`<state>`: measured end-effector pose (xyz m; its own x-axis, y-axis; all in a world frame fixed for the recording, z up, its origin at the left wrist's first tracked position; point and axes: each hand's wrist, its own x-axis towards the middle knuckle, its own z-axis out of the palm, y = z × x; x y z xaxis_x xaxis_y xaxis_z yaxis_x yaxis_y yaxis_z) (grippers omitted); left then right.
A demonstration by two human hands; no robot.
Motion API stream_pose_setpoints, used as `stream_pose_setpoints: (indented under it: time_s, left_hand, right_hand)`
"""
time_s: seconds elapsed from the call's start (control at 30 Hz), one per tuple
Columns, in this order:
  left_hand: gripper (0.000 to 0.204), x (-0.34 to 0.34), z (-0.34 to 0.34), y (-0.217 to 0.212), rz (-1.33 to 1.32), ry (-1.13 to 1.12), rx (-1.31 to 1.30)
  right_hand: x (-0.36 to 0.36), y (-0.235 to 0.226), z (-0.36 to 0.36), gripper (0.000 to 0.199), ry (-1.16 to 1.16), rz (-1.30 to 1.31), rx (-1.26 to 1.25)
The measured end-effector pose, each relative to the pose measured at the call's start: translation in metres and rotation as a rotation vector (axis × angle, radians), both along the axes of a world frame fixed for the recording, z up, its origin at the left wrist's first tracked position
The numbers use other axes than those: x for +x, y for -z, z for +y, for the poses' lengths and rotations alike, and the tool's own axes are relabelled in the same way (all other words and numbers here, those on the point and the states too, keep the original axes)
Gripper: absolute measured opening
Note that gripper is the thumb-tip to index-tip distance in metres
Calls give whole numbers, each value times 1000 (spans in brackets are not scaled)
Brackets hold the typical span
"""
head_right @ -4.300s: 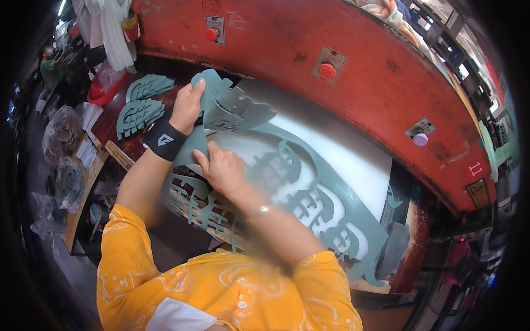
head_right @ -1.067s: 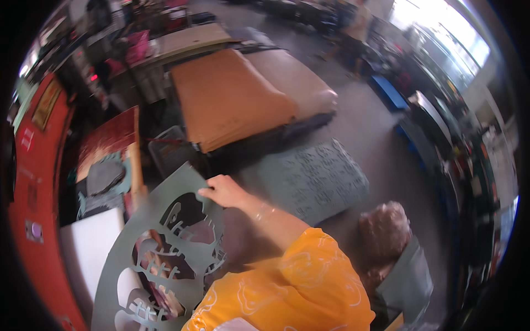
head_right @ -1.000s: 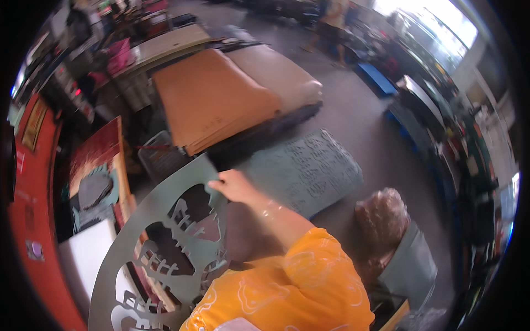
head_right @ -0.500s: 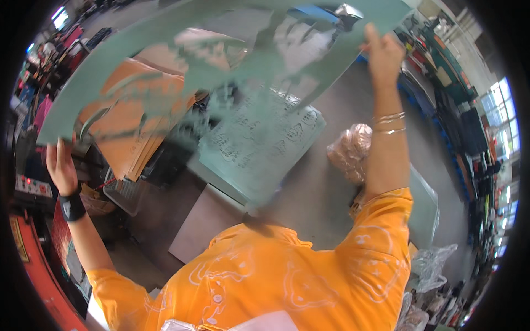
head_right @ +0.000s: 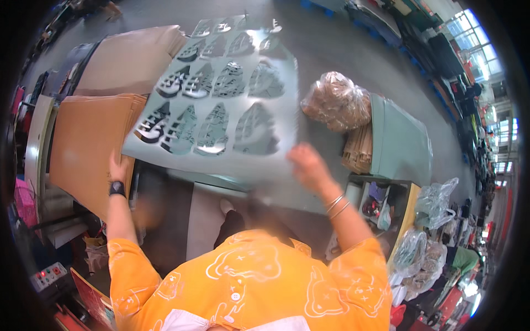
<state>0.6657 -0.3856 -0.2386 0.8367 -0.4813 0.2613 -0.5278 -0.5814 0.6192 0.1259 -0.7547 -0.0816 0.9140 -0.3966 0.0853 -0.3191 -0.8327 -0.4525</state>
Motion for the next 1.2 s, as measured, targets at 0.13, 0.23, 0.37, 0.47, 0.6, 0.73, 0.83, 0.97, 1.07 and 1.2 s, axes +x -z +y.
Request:
stream_pose_setpoints:
  time_s: [0.13,0.23,0.37,0.47,0.6,0.73,0.83,0.97,1.07,1.2]
  left_hand:
    - [56,-122,121,140,896,-337,138]
    - [20,-209,195,190,1300,-711,171]
    - [27,-272,182,182,1539,-948,174]
    - [24,-280,59,150,1570,-850,110]
    - [53,-323,-137,80,1203,-586,-106]
    - [46,-401,-270,42,1272,-252,101]
    - [35,-413,-300,48,1367,-66,329]
    - [32,-385,-301,60,822,317,672]
    - [30,-397,-334,41,642,494,639]
    - [5,-475,-424,-11,1065,-345,438]
  right_hand:
    - [-99,76,68,45,239,749,711]
    - [-183,105,44,42,663,681,851]
    - [-279,139,-60,18,1067,283,957]
    - [-356,165,-146,33,1357,-387,995]
    - [-450,230,-271,39,1805,-837,1060]
    - [-523,305,-330,47,2219,-1011,1130]
    - [-547,347,-338,60,2354,-954,1222]
    - [-563,382,-349,64,2398,-1045,1322]
    - [-580,399,-364,60,2431,-977,1333]
    - [-594,396,-359,49,2422,-1211,1551]
